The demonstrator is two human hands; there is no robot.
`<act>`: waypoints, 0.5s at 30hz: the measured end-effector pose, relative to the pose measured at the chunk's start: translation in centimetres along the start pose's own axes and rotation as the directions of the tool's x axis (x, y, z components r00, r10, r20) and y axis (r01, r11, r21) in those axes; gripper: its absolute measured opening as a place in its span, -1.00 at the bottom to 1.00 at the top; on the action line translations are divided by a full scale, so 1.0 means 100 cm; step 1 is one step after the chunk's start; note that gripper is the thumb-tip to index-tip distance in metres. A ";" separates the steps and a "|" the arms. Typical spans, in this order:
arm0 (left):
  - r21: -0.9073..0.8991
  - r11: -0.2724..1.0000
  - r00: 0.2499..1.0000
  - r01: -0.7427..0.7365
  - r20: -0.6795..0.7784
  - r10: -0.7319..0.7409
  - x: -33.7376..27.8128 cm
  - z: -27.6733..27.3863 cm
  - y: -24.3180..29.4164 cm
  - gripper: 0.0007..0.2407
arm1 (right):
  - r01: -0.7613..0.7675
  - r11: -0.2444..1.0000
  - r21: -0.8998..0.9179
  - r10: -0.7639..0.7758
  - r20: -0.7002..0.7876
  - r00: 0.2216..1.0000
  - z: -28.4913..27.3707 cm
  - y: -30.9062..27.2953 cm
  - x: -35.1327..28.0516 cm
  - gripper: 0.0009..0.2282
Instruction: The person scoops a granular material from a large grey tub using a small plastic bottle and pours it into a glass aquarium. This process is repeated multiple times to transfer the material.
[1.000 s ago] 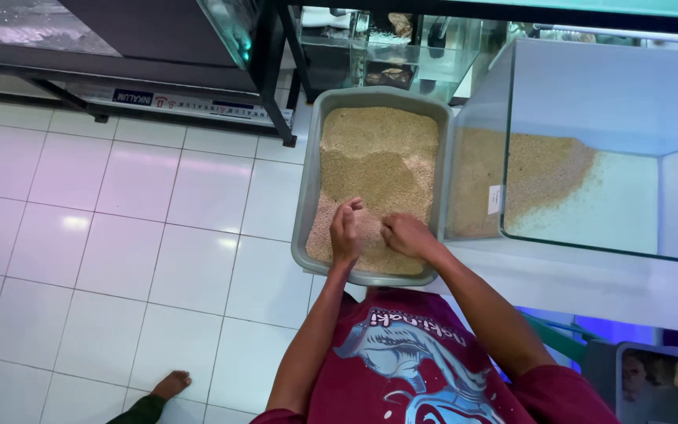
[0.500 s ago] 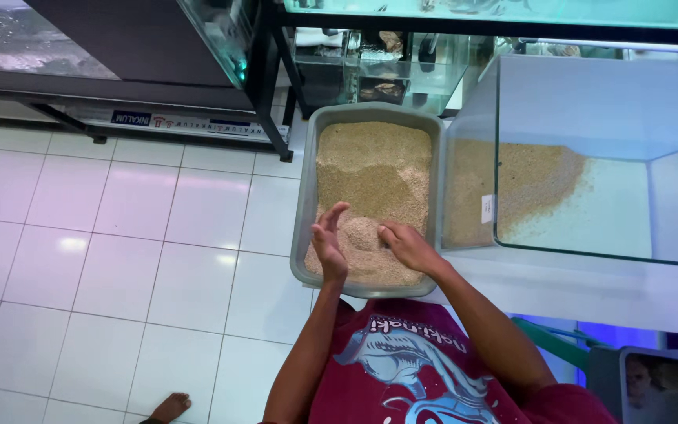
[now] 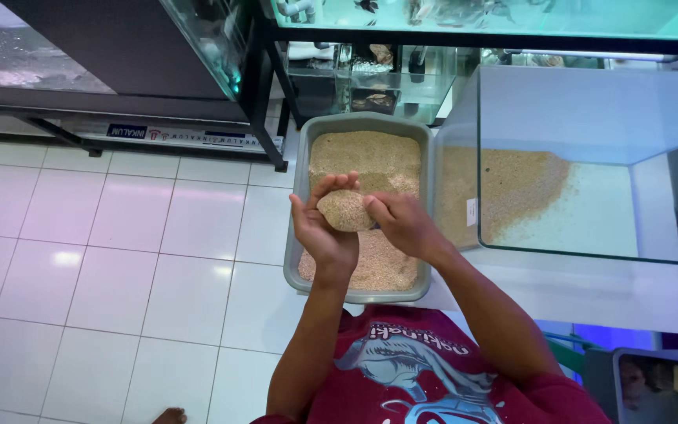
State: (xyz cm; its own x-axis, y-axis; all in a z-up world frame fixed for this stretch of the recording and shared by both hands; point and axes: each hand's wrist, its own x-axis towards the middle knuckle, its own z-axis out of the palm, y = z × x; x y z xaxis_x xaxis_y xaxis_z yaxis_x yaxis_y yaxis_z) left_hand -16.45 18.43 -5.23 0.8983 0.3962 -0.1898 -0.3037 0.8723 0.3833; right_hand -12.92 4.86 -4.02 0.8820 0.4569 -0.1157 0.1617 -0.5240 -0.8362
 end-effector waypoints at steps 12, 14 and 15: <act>-0.132 0.975 0.969 0.178 0.197 -0.150 0.018 0.098 -0.065 -0.49 | 0.117 0.993 0.024 -0.107 -0.251 0.962 -0.120 -0.027 -0.016 -0.58; -0.110 0.969 0.955 0.220 0.225 -0.191 0.013 0.115 -0.083 -0.49 | 0.087 0.996 -0.007 -0.086 -0.280 0.956 -0.143 -0.028 -0.028 -0.59; -0.092 0.965 0.944 0.246 0.247 -0.217 0.011 0.125 -0.093 -0.50 | 0.066 0.997 -0.037 -0.074 -0.295 0.953 -0.156 -0.029 -0.034 -0.60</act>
State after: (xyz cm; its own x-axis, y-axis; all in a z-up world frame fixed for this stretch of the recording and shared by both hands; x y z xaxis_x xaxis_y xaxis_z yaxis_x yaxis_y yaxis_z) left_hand -8.73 7.20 2.28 0.9927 0.1142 -0.0388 -0.1016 0.9653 0.2405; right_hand -9.48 -6.34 7.15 0.9587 0.2623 0.1097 0.2360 -0.5193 -0.8214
